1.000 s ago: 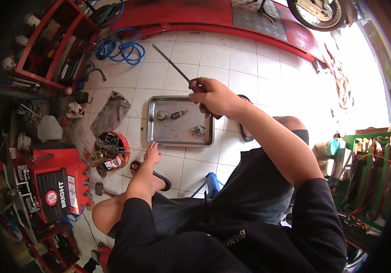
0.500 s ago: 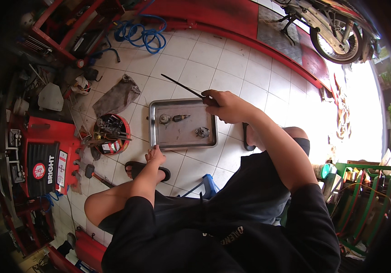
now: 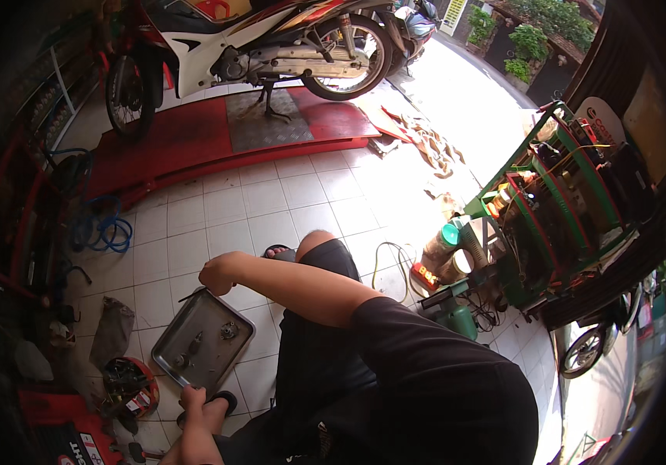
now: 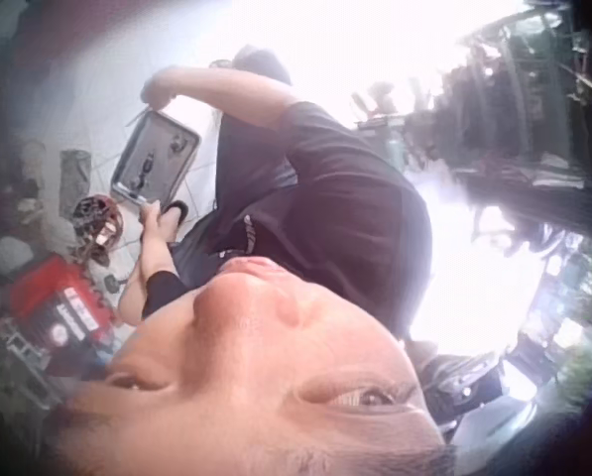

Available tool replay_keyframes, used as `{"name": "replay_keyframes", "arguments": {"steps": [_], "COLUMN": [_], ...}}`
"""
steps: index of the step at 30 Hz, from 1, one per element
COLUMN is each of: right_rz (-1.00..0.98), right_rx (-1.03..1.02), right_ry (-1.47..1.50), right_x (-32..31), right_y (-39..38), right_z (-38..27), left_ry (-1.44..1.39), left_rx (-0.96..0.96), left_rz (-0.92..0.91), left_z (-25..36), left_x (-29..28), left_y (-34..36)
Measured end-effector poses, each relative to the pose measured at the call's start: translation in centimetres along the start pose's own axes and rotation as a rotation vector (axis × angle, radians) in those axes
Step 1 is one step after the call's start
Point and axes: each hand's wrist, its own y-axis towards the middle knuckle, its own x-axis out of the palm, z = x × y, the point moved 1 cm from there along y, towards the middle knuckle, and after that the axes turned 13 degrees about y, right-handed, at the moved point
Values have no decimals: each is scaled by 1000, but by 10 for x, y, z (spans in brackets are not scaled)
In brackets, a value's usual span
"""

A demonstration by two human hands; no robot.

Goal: The person sits on a low stool and uses a screwdriver to disassemble a cylindrical motorcycle part over a metal tray. They remove small components and place them into the tray, then continue to manipulate the main part with the tool.

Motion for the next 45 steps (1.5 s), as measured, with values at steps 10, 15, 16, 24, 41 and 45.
{"name": "replay_keyframes", "arguments": {"steps": [10,15,16,24,41,45], "right_rz": [15,52,52,-11,-182,-148], "right_rx": [-18,-101,-115,-162,-236,-155], "right_ry": [50,89,68,-94,-204,-185], "right_x": [12,8,8,24,24,25], "right_y": [-17,-1,5,26,106,108], "right_z": [7,-4,-7,-16,-68,-66], "left_ry": [-113,13,-10,93,481,369], "left_rx": [260,309,331,346,652,605], "left_rz": [261,522,584,372,-62,-85], "left_z": [-5,-55,-60,-12,21,20], "left_x": [-151,-216,-223,-271,-266,-284], "left_y": [-47,-85,-91,-173,-107,-85]}}
